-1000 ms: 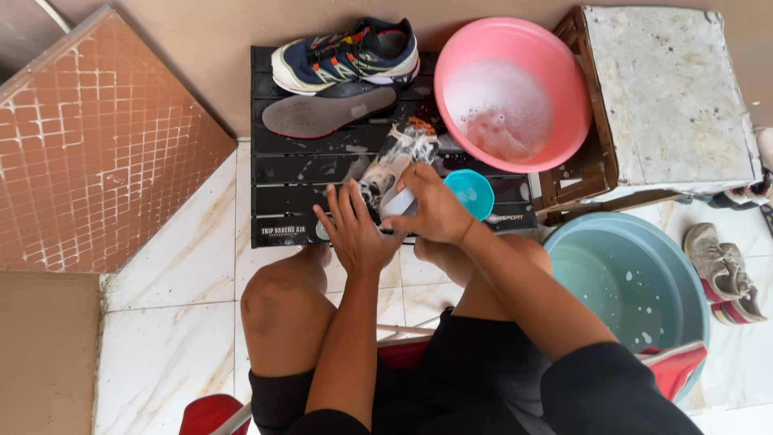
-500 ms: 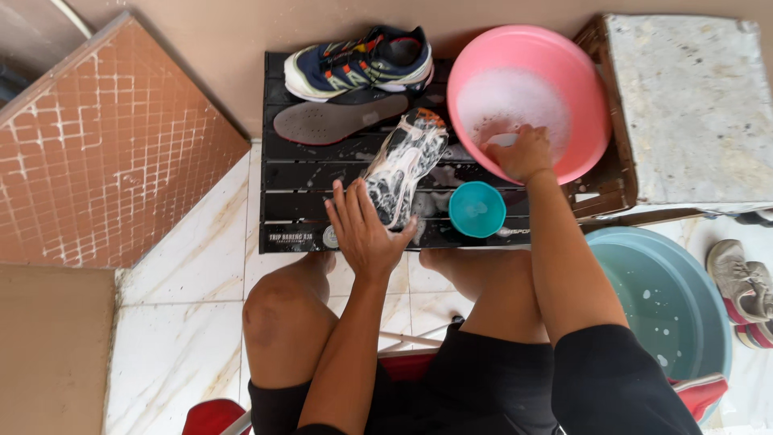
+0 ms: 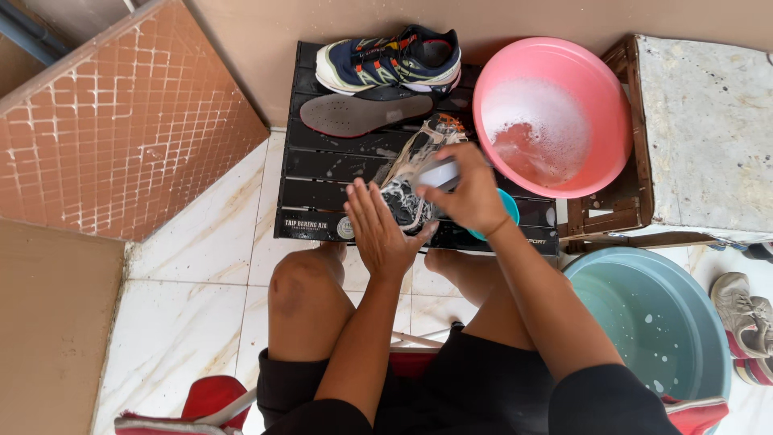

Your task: The person scrubs a white sneaker with a brush and soapy water, focusing on the upper and sides. The shoe is held in the left hand while the right hand scrubs with the brush. A pink basin with soapy water and a blue basin are nearby.

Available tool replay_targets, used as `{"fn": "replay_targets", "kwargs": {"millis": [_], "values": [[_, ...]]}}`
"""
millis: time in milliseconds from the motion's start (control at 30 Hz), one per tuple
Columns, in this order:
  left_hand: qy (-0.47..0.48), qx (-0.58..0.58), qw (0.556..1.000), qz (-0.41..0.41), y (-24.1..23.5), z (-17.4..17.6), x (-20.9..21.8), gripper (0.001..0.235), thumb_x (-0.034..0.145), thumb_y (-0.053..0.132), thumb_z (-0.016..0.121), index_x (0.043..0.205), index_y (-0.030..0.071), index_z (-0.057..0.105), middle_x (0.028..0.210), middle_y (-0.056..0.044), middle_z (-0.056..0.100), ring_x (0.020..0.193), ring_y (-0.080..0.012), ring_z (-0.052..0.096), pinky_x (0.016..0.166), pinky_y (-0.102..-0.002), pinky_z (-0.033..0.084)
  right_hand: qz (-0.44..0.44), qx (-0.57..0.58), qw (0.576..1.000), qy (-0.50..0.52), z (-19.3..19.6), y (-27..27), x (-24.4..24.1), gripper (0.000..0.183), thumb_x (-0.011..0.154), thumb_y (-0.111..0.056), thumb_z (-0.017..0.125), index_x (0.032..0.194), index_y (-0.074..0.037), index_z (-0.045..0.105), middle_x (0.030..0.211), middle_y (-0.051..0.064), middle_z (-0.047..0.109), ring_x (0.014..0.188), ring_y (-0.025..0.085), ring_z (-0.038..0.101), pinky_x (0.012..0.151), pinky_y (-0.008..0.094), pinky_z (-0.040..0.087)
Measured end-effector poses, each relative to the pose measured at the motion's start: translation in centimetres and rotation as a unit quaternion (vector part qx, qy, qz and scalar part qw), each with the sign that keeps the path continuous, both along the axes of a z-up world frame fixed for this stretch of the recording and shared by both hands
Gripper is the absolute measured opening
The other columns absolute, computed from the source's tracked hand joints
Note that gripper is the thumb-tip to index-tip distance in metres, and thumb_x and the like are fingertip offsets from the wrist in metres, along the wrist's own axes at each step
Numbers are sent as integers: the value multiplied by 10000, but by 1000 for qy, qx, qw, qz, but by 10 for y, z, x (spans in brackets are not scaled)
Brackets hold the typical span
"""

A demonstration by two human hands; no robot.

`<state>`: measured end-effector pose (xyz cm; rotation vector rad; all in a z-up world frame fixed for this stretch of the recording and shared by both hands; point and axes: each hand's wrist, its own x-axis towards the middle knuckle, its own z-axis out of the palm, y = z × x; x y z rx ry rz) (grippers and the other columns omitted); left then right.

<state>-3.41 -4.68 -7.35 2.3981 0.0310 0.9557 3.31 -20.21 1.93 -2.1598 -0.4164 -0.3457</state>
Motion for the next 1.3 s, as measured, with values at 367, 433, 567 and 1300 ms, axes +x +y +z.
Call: {"fn": "replay_targets", "kwargs": {"millis": [367, 433, 567, 1300], "values": [[37, 1, 999, 22, -1, 2, 0, 1118, 669, 709, 772, 1425, -76, 526, 1566, -289, 472, 1520, -492, 374, 1259, -646, 245, -72, -102, 990, -64, -36, 12, 27, 493, 764, -298, 953, 1043, -61, 623, 1147, 144, 563, 1051, 405, 590, 877, 486, 518], [43, -5, 999, 11, -5, 5, -1, 1124, 603, 598, 853, 1440, -71, 512, 1577, -294, 458, 1529, -496, 359, 1263, -652, 237, -155, -147, 974, -79, -31, 19, 21, 504, 810, -310, 953, 1044, -51, 588, 1163, 127, 500, 1058, 385, 565, 849, 473, 520], [50, -9, 998, 25, -5, 4, 5, 1058, 630, 573, 850, 1425, -44, 523, 1564, -253, 485, 1535, -458, 369, 1268, -632, 231, -48, -83, 995, -33, -31, 31, 23, 494, 748, -257, 962, 1066, -27, 662, 1111, 213, 583, 1036, 454, 599, 900, 529, 509], [17, 1, 999, 48, -1, 10, 1, 934, 610, 482, 751, 1363, -43, 581, 1468, -198, 588, 1447, -423, 519, 1216, -604, 345, -37, -88, 995, -27, -34, 52, 4, 519, 672, -276, 956, 1011, -30, 649, 1037, 203, 588, 964, 480, 636, 820, 550, 547]]}}
